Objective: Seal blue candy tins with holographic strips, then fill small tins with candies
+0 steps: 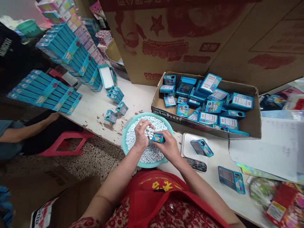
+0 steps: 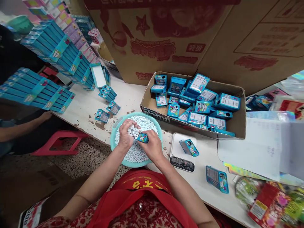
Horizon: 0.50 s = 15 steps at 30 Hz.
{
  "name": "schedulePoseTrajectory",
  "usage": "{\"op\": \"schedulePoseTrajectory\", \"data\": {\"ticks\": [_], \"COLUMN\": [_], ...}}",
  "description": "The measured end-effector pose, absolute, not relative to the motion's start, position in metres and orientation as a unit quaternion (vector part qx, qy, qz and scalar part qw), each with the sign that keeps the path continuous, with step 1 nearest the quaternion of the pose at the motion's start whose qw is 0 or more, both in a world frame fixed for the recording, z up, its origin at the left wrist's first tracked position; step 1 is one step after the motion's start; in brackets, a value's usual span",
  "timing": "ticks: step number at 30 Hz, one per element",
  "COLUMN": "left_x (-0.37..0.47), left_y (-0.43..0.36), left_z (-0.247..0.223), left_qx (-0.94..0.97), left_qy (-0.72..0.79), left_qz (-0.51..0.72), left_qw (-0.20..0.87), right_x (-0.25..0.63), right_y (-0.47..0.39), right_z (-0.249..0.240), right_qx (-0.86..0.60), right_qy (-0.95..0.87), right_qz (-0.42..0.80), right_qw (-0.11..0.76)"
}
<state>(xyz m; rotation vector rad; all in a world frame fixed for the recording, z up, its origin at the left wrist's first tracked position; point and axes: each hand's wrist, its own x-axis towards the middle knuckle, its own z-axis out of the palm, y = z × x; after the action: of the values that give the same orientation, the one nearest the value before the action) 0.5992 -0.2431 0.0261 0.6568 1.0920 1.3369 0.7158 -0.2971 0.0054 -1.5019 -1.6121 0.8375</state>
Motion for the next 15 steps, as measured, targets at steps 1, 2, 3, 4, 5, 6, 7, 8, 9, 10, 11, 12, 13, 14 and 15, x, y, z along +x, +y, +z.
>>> {"op": "schedulePoseTrajectory", "data": {"ticks": [1,2,3,4,5,6,7,8,9,10,11,12,13,14,15], "left_x": [0.6,0.6,0.601,0.601,0.601,0.601,0.602,0.602,0.603,0.604,0.606,0.607,0.608,0.609,0.61], "left_y": [-0.243,-0.243,-0.243,-0.242,-0.242,-0.241,-0.24,-0.24,-0.239,-0.238,-0.237,-0.237,-0.236,-0.235,-0.235], "left_z": [0.026,0.026,0.026,0.027,0.029,0.031,0.033,0.035,0.037,0.038,0.039,0.039,0.038,0.037,0.036], "left_qx": [0.283,0.279,0.275,0.272,0.27,0.27,0.271,0.272,0.273,0.273,0.273,0.274,0.274,0.274,0.273], "left_qy": [0.476,0.478,0.477,0.477,0.476,0.475,0.475,0.475,0.476,0.478,0.481,0.484,0.488,0.491,0.494], "left_qz": [0.58,0.583,0.585,0.585,0.583,0.582,0.58,0.579,0.58,0.58,0.579,0.578,0.577,0.576,0.575], "left_qw": [0.598,0.595,0.595,0.598,0.6,0.602,0.604,0.604,0.602,0.6,0.598,0.597,0.595,0.593,0.592], "right_x": [0.715,0.714,0.714,0.714,0.715,0.715,0.715,0.716,0.716,0.716,0.717,0.717,0.718,0.718,0.719], "right_y": [-0.297,-0.297,-0.297,-0.297,-0.297,-0.298,-0.298,-0.298,-0.297,-0.297,-0.296,-0.295,-0.295,-0.294,-0.294], "right_z": [0.006,0.006,0.007,0.009,0.01,0.012,0.014,0.016,0.017,0.018,0.019,0.019,0.019,0.018,0.018], "right_qx": [-0.589,-0.588,-0.588,-0.588,-0.589,-0.59,-0.59,-0.59,-0.588,-0.585,-0.583,-0.582,-0.582,-0.582,-0.582], "right_qy": [-0.631,-0.629,-0.625,-0.62,-0.614,-0.61,-0.607,-0.606,-0.606,-0.607,-0.608,-0.607,-0.605,-0.603,-0.6], "right_qz": [0.329,0.33,0.333,0.337,0.339,0.34,0.339,0.336,0.332,0.33,0.331,0.333,0.335,0.338,0.341], "right_qw": [0.384,0.387,0.391,0.396,0.4,0.405,0.409,0.414,0.42,0.424,0.427,0.427,0.427,0.428,0.429]}}
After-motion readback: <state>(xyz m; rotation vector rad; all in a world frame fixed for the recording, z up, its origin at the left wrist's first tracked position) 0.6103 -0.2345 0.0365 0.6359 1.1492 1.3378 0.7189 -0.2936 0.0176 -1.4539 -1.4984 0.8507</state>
